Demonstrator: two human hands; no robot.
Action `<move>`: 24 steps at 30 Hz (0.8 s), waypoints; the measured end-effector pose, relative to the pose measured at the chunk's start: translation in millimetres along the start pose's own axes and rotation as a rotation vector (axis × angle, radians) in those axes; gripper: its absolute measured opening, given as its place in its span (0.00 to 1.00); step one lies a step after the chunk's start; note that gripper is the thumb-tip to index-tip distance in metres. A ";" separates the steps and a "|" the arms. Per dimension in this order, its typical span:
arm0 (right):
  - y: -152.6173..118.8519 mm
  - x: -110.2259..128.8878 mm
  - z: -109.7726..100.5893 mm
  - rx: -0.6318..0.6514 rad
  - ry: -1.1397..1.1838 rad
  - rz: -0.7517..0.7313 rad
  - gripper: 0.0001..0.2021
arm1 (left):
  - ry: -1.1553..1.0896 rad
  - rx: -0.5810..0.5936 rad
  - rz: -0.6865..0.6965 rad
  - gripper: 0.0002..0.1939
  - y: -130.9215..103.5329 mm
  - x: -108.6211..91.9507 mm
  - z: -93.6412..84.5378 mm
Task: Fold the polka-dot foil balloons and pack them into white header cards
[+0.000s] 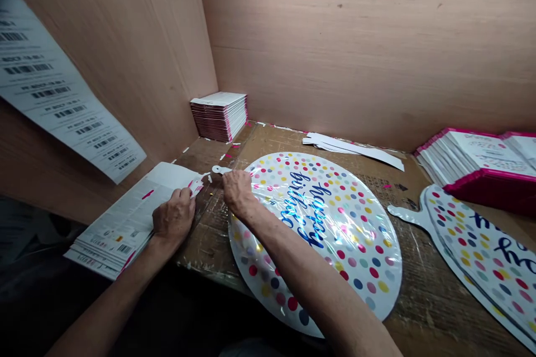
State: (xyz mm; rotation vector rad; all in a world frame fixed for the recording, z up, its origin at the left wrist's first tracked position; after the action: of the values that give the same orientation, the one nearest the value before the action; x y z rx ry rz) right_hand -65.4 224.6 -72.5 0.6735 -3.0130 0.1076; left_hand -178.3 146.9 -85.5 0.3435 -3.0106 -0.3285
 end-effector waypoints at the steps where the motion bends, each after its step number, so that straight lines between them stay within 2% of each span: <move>1: -2.9 -10.6 -1.7 -0.020 0.023 0.032 0.09 | -0.003 -0.010 -0.019 0.17 5.4 -1.2 0.9; 4: -12.2 -41.9 -4.5 -0.078 0.116 0.141 0.13 | -0.078 -0.058 -0.089 0.15 14.1 -3.4 -1.5; 6: -15.8 -57.0 -2.4 -0.097 0.195 0.189 0.14 | -0.215 -0.118 -0.069 0.12 10.7 -12.3 -10.4; 9: -15.4 -69.8 5.3 -0.094 0.343 0.220 0.11 | -0.476 -0.211 0.120 0.12 -2.4 -44.6 -33.6; 11: -14.0 -73.5 10.8 -0.089 0.452 0.230 0.09 | -0.523 -0.162 0.216 0.14 -4.4 -68.7 -39.0; 13: -13.9 -75.7 14.7 -0.098 0.560 0.247 0.09 | -0.429 0.012 0.222 0.18 5.1 -87.0 -25.8; 16: -19.1 -82.2 14.9 -0.167 0.700 0.288 0.09 | -0.261 0.225 0.159 0.18 25.9 -96.5 -1.7; 20: -44.7 -114.5 7.8 -0.322 0.859 0.376 0.10 | -0.173 0.253 0.144 0.25 39.1 -102.0 10.0; 24: -99.3 -174.3 6.3 -0.422 1.090 0.465 0.13 | -0.031 0.157 0.168 0.30 35.4 -101.5 8.6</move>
State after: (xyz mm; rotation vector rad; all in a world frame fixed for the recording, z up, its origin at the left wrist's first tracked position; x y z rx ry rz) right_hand 134.3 208.3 -84.7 -0.1393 -1.9604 -0.1127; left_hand -88.3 205.9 -92.9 0.0963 -3.0763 -0.0842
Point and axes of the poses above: each hand's wrist, its own y-axis towards the middle knuckle, its own z-axis out of the palm, x = y × z, the point moved 10 cm from there along y, towards the middle knuckle, and after that the axes turned 3 degrees about -x, right-handed, at the moved point
